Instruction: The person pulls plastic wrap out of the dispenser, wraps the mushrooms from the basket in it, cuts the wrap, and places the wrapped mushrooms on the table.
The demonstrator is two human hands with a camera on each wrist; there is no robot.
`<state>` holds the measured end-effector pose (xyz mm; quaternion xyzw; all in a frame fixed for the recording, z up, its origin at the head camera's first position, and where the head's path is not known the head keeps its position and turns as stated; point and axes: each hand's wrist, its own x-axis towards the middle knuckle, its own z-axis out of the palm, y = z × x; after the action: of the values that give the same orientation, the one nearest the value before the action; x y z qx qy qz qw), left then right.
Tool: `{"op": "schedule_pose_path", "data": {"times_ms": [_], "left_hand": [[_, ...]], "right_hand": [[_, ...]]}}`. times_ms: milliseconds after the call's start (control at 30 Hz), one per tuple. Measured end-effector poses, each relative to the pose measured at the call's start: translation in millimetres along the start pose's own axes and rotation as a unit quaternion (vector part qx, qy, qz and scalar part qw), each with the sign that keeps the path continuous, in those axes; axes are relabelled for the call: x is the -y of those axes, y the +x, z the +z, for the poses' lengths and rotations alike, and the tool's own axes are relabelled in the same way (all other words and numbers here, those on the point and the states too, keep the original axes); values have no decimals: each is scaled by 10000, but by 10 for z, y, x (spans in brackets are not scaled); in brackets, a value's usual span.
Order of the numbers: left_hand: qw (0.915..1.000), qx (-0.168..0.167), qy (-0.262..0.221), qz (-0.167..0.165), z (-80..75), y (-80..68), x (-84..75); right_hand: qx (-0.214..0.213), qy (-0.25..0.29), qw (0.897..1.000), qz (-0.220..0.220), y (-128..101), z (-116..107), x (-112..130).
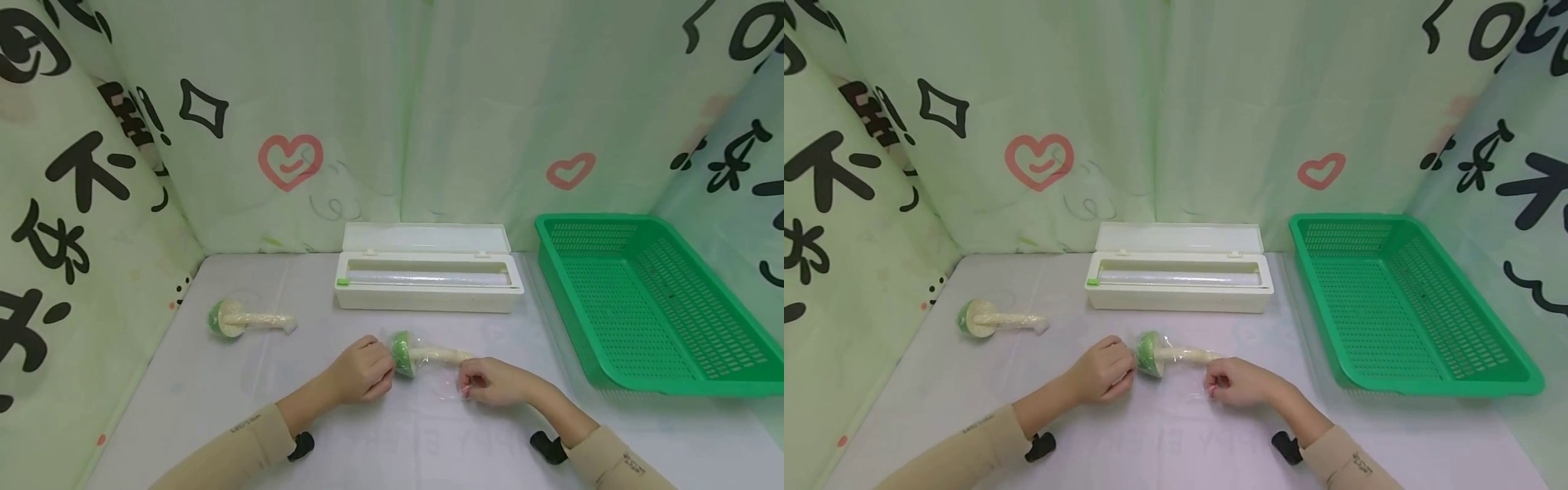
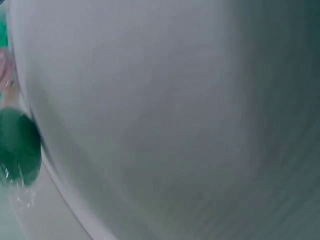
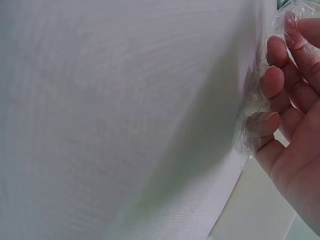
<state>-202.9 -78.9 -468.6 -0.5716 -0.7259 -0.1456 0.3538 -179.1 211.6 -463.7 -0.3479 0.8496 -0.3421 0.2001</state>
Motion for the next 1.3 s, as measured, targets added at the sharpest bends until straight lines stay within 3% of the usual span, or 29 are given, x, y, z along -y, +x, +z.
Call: {"op": "schedule_pose_path", "data": {"times_ms": [133, 300, 433, 633, 767, 867, 933, 1000, 1067, 1200, 1300], "left_hand": [[9970, 715, 225, 209, 39, 3, -74], [9855, 1551, 606, 338, 74, 18, -142], [9774, 1857, 952, 329, 92, 15, -177], [9796, 1724, 986, 294, 72, 6, -156], [9911, 1097, 663, 347, 39, -13, -67], [9970, 644, 407, -131, 18, -19, 26], [9945, 688, 318, -723, 18, -23, 80], [9854, 984, 185, -1377, 17, -26, 117], [9699, 1475, -10, -1937, 16, -28, 128], [9216, 2541, -505, -2891, 19, -51, 86], [8840, 3186, -816, -3321, 35, -62, 42]], "right_hand": [[9, 34, 10000, 57, 3, -1, 5], [29, 71, 9999, 71, 6, -6, 21], [24, 62, 10000, -42, 3, -4, 20], [152, -200, 9995, -177, -12, -23, 26], [425, -249, 9988, 37, -23, -100, 61], [-61, -284, 9995, 79, 10, -164, 92], [-681, -640, 9956, -3, 58, -176, 112], [-1247, -1423, 9819, -92, 133, -154, 129], [-1451, -2281, 9628, -57, 215, -106, 153], [-1143, -3513, 9293, 13, 379, 7, 211], [-828, -4114, 9077, -51, 478, 74, 258]]}}
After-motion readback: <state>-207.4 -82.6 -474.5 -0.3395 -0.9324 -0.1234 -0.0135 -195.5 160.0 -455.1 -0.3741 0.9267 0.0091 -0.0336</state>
